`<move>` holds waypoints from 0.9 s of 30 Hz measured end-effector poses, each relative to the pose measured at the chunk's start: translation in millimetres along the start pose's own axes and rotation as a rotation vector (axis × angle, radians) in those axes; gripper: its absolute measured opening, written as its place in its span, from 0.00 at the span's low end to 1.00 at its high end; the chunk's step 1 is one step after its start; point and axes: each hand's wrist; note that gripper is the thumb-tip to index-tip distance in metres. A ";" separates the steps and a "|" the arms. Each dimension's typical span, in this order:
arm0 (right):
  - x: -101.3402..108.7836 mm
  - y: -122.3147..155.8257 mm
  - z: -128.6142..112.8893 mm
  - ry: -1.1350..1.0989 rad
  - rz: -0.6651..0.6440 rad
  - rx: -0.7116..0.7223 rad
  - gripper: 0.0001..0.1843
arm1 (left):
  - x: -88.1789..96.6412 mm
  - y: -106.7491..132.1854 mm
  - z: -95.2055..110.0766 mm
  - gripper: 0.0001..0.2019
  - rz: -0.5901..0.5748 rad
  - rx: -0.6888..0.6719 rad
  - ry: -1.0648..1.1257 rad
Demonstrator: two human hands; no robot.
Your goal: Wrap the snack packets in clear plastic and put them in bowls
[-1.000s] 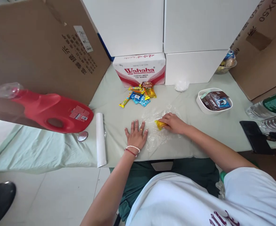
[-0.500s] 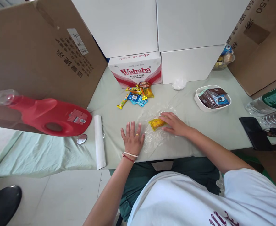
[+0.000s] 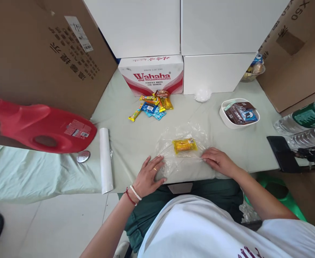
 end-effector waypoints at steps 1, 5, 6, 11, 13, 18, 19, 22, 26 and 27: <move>4.6 -4.5 -4.3 -0.025 -0.003 -0.033 0.16 | -0.6 -1.5 0.1 0.16 0.029 0.047 0.044; 22.7 -37.5 -8.6 -0.141 0.029 -0.200 0.20 | -3.2 -31.2 -9.3 0.13 0.186 0.384 0.273; 25.7 -47.3 -6.4 -0.160 0.038 -0.248 0.21 | -3.1 -42.5 -14.1 0.13 0.211 0.489 0.308; 33.8 -85.4 8.6 0.091 0.033 -0.481 0.19 | 1.4 -87.7 -41.9 0.11 0.260 0.785 0.317; 38.3 -94.4 9.2 0.344 0.038 -0.488 0.18 | 3.9 -89.7 -47.2 0.09 0.340 0.824 0.256; 47.4 -124.5 -0.5 0.606 0.078 -0.348 0.20 | 10.0 -57.3 -20.4 0.09 0.798 0.850 -0.091; 45.9 -134.0 -1.7 0.598 0.066 -0.313 0.21 | 10.3 -50.4 -8.2 0.09 0.854 0.829 -0.141; 32.7 -167.1 -0.5 0.553 -0.005 -0.262 0.27 | 7.2 -44.7 31.9 0.11 0.701 0.539 -0.144; 10.6 -205.4 3.0 0.395 -0.159 -0.447 0.31 | -1.8 -74.0 62.8 0.24 0.278 0.300 -0.129; 7.2 -210.6 2.0 0.329 -0.182 -0.494 0.26 | -4.1 -82.8 64.3 0.26 0.200 0.295 -0.135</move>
Point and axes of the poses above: each hand's wrist, its own y-axis away from the middle knuckle, its own x-axis out of the back of the hand, z = x × y, and after that the axes turned 12 degrees about -y, right-handed
